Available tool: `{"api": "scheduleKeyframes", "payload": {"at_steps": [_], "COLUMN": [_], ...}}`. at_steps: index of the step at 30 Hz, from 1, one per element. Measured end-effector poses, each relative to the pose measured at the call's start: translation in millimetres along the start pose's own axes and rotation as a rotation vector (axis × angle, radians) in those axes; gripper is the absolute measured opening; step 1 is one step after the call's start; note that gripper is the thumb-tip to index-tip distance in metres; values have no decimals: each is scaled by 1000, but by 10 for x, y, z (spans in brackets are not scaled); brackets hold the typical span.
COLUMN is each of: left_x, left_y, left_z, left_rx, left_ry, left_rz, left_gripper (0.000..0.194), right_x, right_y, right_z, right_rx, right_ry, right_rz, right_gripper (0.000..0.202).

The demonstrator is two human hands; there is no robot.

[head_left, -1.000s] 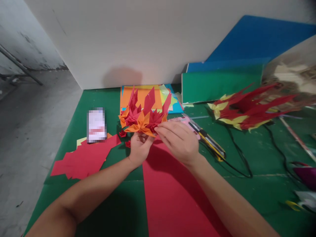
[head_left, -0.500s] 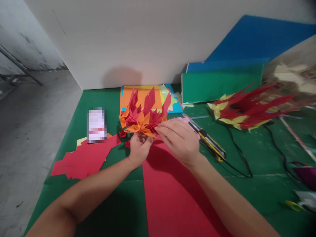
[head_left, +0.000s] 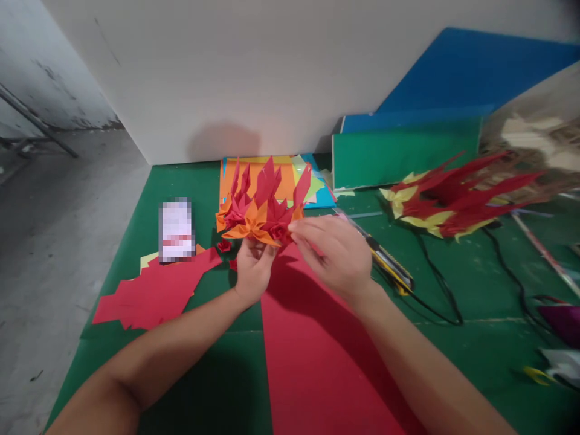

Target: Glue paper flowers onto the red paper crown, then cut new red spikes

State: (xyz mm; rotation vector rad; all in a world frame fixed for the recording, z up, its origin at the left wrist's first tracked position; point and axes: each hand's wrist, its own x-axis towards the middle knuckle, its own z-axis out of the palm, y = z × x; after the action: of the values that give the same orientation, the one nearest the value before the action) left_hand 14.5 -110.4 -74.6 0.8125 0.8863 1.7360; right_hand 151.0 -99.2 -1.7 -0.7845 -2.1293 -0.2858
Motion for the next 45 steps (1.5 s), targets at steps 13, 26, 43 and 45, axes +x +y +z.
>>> {"api": "scheduleKeyframes", "payload": {"at_steps": [13, 26, 43, 45], "left_x": [-25, 57, 109, 149], "left_y": [58, 13, -23, -18], "left_z": [93, -18, 33, 21], "left_rx": [87, 118, -57, -57], "left_ry": [-49, 52, -43, 12], "left_rz": [54, 62, -103, -110], "left_gripper": [64, 27, 46, 42], "right_x": [-31, -110, -34, -24], "right_y": [236, 304, 104, 170], "right_z": [-15, 92, 38, -21], "right_rx": [0, 104, -61, 13], "right_ry": [-127, -301, -192, -174], "right_rz": [293, 292, 182, 193], "right_gripper": [33, 34, 30, 40]}}
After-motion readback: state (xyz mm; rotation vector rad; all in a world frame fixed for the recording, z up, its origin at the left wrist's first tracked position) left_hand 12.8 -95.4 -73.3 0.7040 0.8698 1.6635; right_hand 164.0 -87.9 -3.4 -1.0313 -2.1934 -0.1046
